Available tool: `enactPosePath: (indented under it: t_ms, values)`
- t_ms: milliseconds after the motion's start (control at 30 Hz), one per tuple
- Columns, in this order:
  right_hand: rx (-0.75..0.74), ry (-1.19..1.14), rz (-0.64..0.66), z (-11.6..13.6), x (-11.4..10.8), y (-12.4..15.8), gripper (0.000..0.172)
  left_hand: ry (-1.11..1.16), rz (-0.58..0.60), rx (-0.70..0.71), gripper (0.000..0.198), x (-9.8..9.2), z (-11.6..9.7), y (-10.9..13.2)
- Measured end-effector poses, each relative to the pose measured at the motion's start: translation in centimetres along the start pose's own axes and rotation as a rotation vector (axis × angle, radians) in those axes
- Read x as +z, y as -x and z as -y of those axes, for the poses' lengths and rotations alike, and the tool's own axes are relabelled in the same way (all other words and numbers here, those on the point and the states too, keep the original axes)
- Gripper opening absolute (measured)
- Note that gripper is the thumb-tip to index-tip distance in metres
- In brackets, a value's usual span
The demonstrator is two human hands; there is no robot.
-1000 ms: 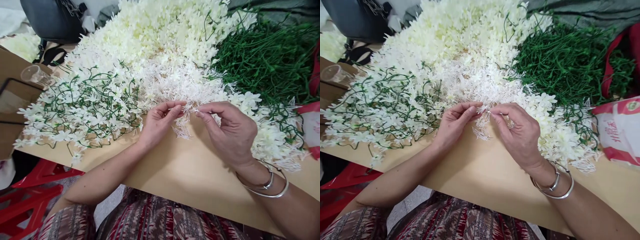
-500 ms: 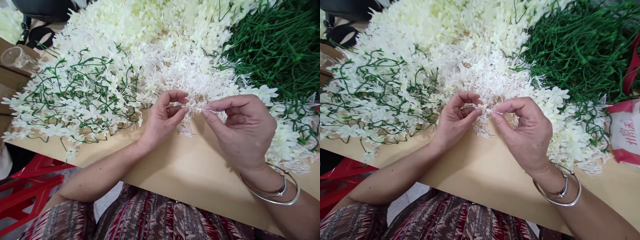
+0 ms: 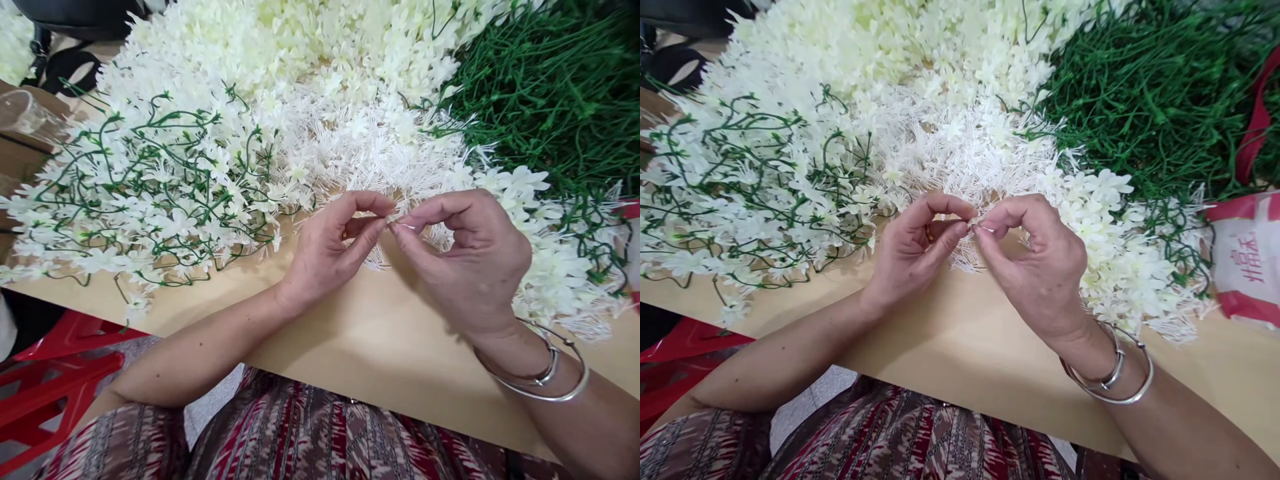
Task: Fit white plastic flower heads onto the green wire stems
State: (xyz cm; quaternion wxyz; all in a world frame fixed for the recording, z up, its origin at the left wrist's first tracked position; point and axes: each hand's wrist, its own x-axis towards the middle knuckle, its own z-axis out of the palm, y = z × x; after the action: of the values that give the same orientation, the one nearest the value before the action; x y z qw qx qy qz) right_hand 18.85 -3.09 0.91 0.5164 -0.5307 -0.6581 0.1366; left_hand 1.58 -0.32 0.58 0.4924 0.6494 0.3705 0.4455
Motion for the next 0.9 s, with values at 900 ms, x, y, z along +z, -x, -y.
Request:
enactPosePath:
  t_ms: [900]
  values:
    - [-0.041, -0.157, 0.04, -1.0, -0.2, -0.5, 0.016, 0.11, -0.059, 0.007, 0.02, 0.4, 0.5, 0.3]
